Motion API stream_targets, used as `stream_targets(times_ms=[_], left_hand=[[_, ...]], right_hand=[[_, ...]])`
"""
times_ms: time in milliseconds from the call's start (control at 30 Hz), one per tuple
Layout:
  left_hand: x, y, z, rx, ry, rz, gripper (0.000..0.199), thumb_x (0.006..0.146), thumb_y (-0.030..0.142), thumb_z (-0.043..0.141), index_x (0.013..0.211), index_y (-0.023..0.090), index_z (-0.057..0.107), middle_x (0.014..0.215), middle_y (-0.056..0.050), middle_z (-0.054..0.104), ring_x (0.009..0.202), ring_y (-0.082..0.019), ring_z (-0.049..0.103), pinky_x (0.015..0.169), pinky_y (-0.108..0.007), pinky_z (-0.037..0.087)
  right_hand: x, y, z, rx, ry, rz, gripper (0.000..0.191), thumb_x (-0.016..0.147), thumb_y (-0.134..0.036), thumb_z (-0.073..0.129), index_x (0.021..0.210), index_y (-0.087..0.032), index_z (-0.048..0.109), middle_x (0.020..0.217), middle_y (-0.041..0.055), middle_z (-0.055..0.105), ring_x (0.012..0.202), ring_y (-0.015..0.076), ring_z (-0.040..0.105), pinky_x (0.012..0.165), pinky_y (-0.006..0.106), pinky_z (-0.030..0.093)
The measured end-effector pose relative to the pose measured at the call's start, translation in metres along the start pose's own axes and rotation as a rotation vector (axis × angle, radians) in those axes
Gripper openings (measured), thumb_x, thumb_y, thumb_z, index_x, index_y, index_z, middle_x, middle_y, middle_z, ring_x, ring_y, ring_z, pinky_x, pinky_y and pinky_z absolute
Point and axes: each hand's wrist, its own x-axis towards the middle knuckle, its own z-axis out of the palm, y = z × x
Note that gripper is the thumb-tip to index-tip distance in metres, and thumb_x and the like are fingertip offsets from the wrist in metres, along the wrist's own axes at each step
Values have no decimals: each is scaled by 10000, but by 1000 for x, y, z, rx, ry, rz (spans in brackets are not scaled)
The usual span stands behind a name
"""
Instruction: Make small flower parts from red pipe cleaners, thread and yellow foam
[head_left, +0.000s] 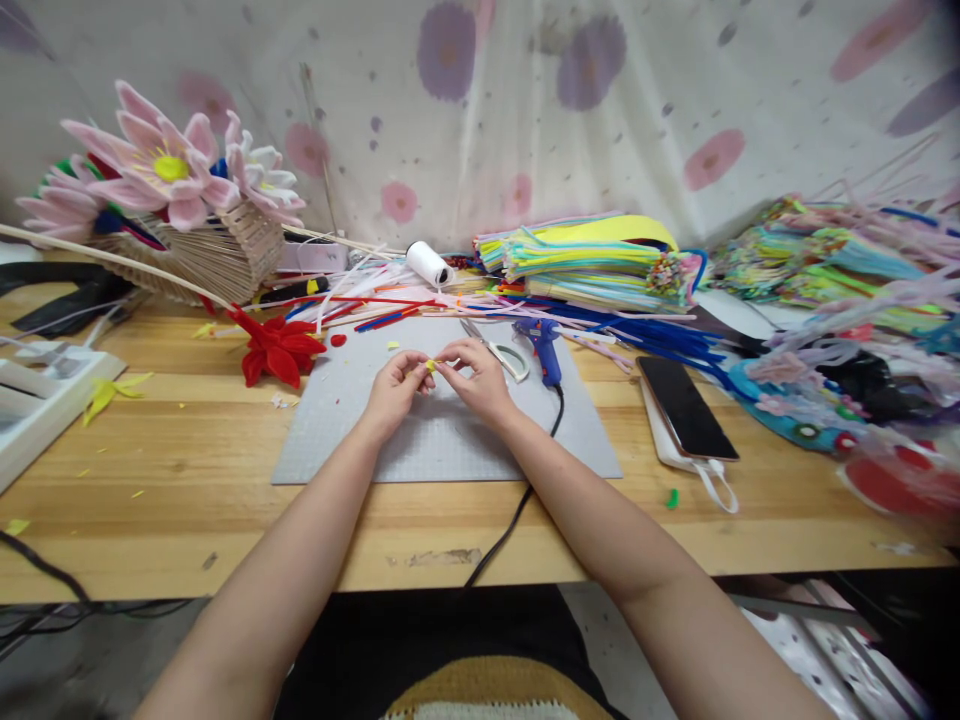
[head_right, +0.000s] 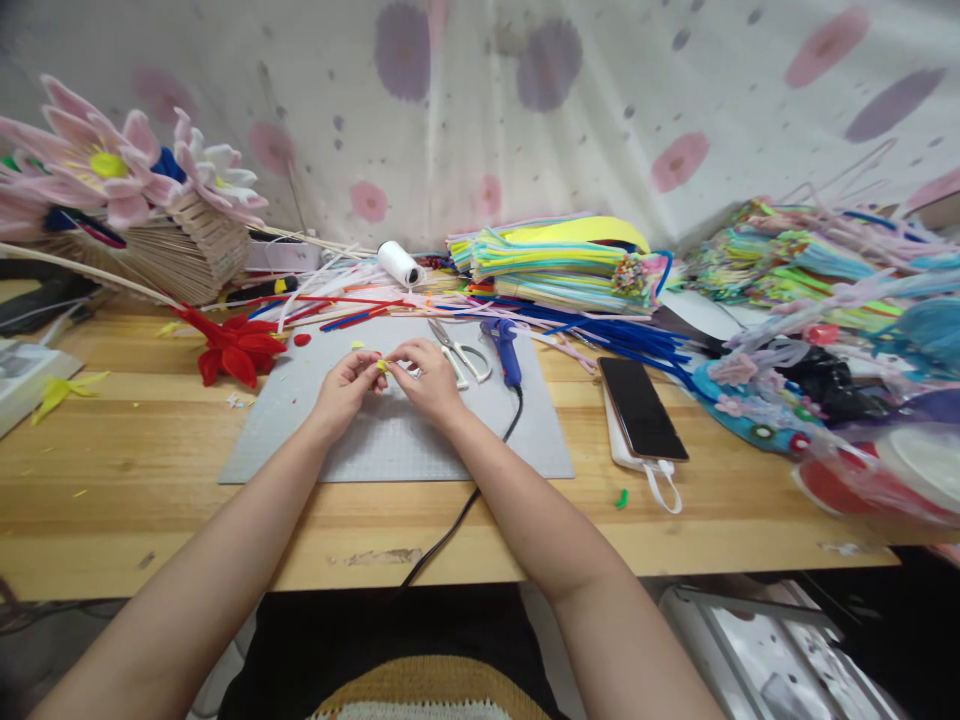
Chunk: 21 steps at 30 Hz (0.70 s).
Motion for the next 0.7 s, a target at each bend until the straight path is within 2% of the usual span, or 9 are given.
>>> stream_targets(times_ms=[133,200,333,467,533,700], left_hand=[[0,-1,2,46,14,48,211,693,324,643,790,161,552,545,30,569,489,-77,504,497,-201,399],[0,-1,2,58,24,53,206,701,315,636,810,161,553,544,29,572,481,-77,500,492,-202,394],[0,2,2,11,85,34,270,726,307,615,939,166,523,574,29,599,457,-65,489,502,-198,390],[0,4,3,-86,137,-13,302,712,309,633,917,182,451,576,44,604,453,-62,500,507,-192,393],[0,4,6,-108,149,-48,300,703,307,642,865,186,421,549,56,592,434,-60,495,497,-190,390],[-2,2,13,-80,127,-98,308,695,298,646,813,187,384,531,51,599,426,-65,502,488,-189,384]], right_hand=[[0,4,0,35,2,28,102,750,-293,607,712,-198,599,784,33,563,806,149,535,634,266,457],[0,4,0,103,25,97,139,733,-330,622,740,-198,579,801,26,560,779,138,534,627,260,456],[1,4,2,372,76,396,382,668,-428,658,939,-220,488,873,12,580,753,120,559,647,261,470],[-1,3,9,680,-98,699,598,565,-426,733,1016,-222,398,777,-11,624,676,114,590,665,273,478],[-1,3,13,778,-117,742,637,523,-382,767,1014,-216,396,727,-25,633,649,109,598,677,271,476],[1,7,15,826,60,733,620,473,-302,788,969,-207,429,665,-62,607,609,93,591,677,262,477]])
